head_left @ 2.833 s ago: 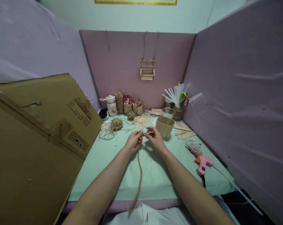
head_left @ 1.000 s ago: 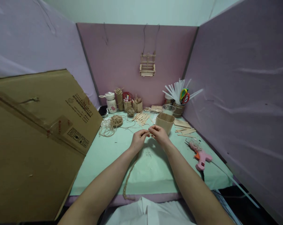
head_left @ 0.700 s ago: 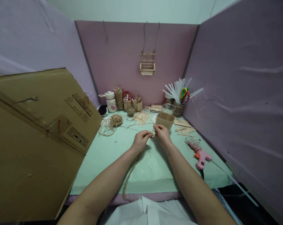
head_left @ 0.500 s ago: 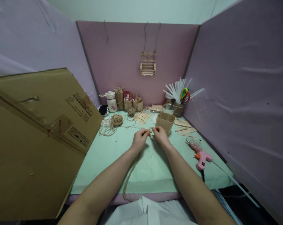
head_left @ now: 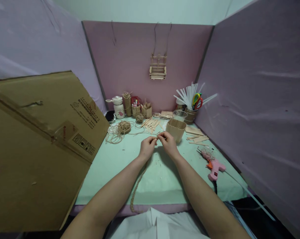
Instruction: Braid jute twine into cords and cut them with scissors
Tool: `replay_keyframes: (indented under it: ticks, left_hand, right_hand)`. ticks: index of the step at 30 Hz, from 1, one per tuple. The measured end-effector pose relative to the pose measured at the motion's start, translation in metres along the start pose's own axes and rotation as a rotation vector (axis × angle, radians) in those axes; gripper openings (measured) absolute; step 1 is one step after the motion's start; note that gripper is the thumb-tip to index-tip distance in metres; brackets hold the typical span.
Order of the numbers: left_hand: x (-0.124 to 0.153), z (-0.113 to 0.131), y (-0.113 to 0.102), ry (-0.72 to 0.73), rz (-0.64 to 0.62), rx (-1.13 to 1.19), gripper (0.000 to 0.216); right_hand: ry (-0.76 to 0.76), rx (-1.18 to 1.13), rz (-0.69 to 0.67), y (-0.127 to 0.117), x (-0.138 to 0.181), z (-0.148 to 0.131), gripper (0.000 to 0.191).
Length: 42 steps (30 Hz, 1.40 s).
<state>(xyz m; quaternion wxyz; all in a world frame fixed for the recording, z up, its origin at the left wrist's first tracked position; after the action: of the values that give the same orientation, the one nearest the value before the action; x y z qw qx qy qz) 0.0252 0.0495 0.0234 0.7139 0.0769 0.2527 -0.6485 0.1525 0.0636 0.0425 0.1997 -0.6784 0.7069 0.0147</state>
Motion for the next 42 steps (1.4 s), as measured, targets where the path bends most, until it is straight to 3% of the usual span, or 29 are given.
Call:
replay_keyframes:
  ticks: [5,12,18,28,37,42]
  left_hand:
    - [0.0,0.004,0.001,0.012,-0.027,-0.012,0.021]
    - [0.002,0.01,0.0,0.031,-0.003,-0.019,0.026]
    - [0.002,0.004,0.001,0.019,0.009,0.013,0.025]
    - [0.002,-0.009,0.005,-0.169,0.124,0.307,0.018]
    - [0.003,-0.011,0.008,-0.221,0.101,0.417,0.017]
    - [0.004,-0.011,0.008,-0.245,0.105,0.414,0.019]
  right_hand:
    - [0.174,-0.086,-0.027,0.0,-0.005,0.012,0.024]
    - [0.287,-0.118,-0.055,0.003,-0.002,0.019,0.032]
    - [0.414,-0.276,-0.145,0.007,0.002,0.021,0.032]
    - [0.321,-0.19,-0.098,0.007,-0.003,0.023,0.029]
    - [0.421,-0.29,-0.17,0.012,0.0,0.029,0.033]
    - [0.296,-0.183,-0.043,0.006,-0.001,0.023,0.027]
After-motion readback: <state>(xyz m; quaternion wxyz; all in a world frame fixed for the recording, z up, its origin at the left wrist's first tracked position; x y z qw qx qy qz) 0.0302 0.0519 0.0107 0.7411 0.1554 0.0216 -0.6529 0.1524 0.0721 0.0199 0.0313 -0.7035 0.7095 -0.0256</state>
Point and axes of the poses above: each hand's wrist, its own x-axis away from the middle knuckle, its own y-axis out of the palm, z = x × y, the point moved 5 cm from there along -x, towards the middle knuckle, and after that the axes turned 12 degrees about y, right-handed, at the moved point
